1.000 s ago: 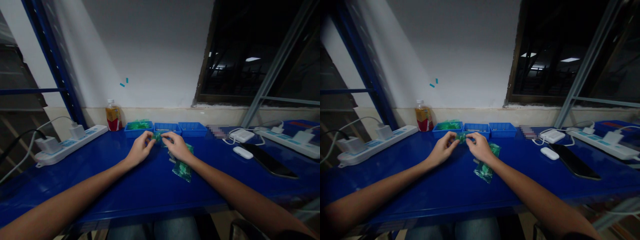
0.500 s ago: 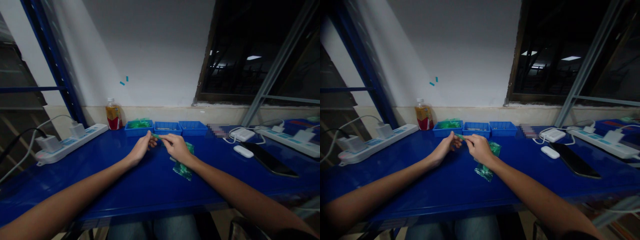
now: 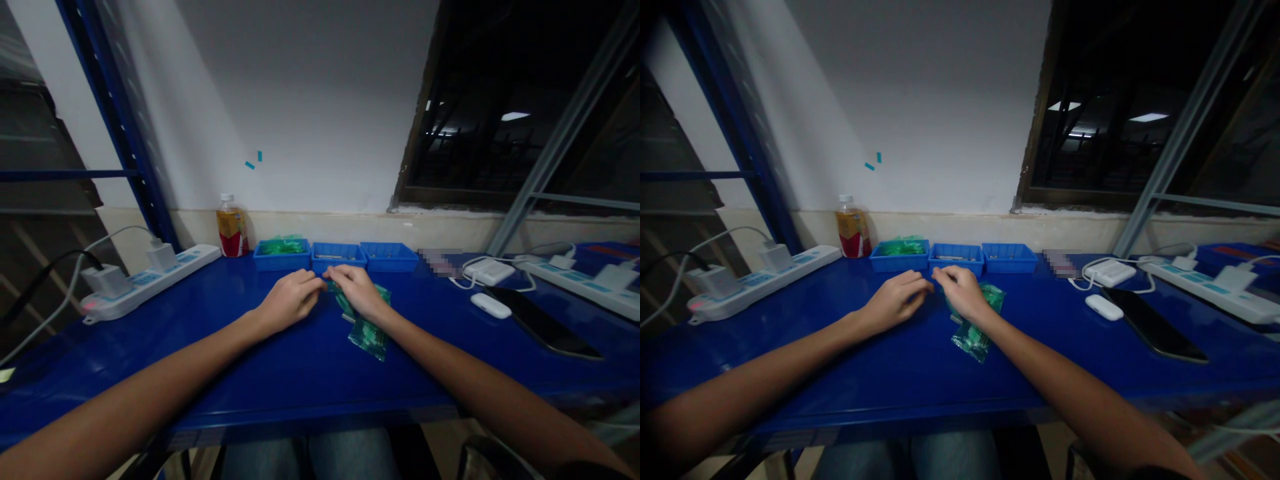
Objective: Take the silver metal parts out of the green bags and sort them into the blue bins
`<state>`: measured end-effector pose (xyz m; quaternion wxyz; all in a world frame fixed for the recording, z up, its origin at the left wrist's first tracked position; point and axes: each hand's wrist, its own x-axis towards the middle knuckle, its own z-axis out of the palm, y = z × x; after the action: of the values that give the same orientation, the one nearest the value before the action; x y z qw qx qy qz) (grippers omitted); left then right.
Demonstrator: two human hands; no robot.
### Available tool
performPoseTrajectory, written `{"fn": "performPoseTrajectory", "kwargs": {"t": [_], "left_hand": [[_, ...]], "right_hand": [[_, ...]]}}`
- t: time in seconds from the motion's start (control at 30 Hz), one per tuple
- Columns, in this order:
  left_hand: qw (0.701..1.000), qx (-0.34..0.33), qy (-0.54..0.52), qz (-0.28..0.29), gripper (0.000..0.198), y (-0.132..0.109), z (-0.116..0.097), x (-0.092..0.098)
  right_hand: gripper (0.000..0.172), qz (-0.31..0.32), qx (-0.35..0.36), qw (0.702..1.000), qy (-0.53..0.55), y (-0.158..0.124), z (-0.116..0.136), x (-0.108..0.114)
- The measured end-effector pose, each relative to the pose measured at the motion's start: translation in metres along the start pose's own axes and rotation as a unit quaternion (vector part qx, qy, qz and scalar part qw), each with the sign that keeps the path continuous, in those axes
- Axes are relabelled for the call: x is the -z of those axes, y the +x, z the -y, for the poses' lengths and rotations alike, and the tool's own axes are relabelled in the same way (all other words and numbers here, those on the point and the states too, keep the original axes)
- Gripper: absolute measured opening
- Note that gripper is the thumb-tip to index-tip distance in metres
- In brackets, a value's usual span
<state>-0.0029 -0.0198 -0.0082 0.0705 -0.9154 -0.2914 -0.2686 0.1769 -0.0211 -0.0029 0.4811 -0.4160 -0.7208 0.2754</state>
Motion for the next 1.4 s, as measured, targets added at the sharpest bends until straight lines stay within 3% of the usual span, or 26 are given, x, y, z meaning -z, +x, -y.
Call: {"fn": "performPoseTrajectory", "kwargs": {"t": [0.1,0.23,0.33,0.53,0.63,0.7,0.8,0.9,1.0,1.07,1.17,1.23,1.33,1.4], "left_hand": [[0.999,0.017,0.010,0.027,0.020,-0.001,0.002,-0.005],[0.997,0.037,-0.011,0.067,0.016,0.000,0.003,-0.010],[0.995,0.059,-0.003,0.076,0.020,0.001,0.000,-0.010],[0.989,0.113,0.048,0.079,0.019,0.000,-0.007,-0.008],[0.989,0.131,0.010,0.072,0.019,0.002,-0.007,-0.008],[0.981,0.166,-0.069,0.068,0.026,0.004,-0.007,-0.008],[0.926,0.255,-0.271,0.060,0.048,0.008,-0.010,-0.007],[0.815,0.345,-0.461,0.067,0.061,0.011,-0.019,-0.006],[0.705,0.380,-0.592,0.090,0.065,0.011,-0.029,-0.003],[0.656,0.374,-0.652,0.067,0.059,0.011,-0.035,-0.002],[0.635,0.349,-0.689,-0.018,0.033,0.012,-0.038,0.000],[0.618,0.340,-0.707,-0.044,0.022,0.013,-0.037,0.001],[0.569,0.360,-0.739,-0.002,0.029,0.013,-0.036,0.003],[0.568,0.374,-0.732,0.034,0.029,0.012,-0.036,0.002]], "right_hand": [[0.026,0.062,0.005,0.997,-0.036,0.000,-0.007,-0.006],[0.019,0.061,-0.022,0.993,-0.097,0.000,-0.014,-0.008],[0.017,0.062,0.022,0.983,-0.173,-0.002,-0.015,-0.007],[0.026,0.126,0.072,0.956,-0.257,-0.011,-0.011,-0.012],[0.026,0.111,0.094,0.953,-0.267,-0.011,-0.012,-0.014],[0.024,0.060,0.123,0.958,-0.252,-0.010,-0.012,-0.011],[0.023,-0.060,0.163,0.957,-0.235,-0.006,-0.009,-0.002],[0.024,-0.156,0.209,0.936,-0.235,-0.005,-0.003,0.008],[0.023,-0.179,0.303,0.901,-0.254,-0.008,0.004,0.013],[0.022,-0.154,0.370,0.874,-0.274,-0.011,0.008,0.013],[0.021,-0.103,0.445,0.835,-0.308,-0.014,0.011,0.008],[0.020,-0.086,0.480,0.811,-0.323,-0.015,0.013,0.005],[0.019,-0.074,0.517,0.786,-0.332,-0.016,0.014,0.003],[0.020,-0.059,0.532,0.774,-0.340,-0.017,0.015,0.003]]}}
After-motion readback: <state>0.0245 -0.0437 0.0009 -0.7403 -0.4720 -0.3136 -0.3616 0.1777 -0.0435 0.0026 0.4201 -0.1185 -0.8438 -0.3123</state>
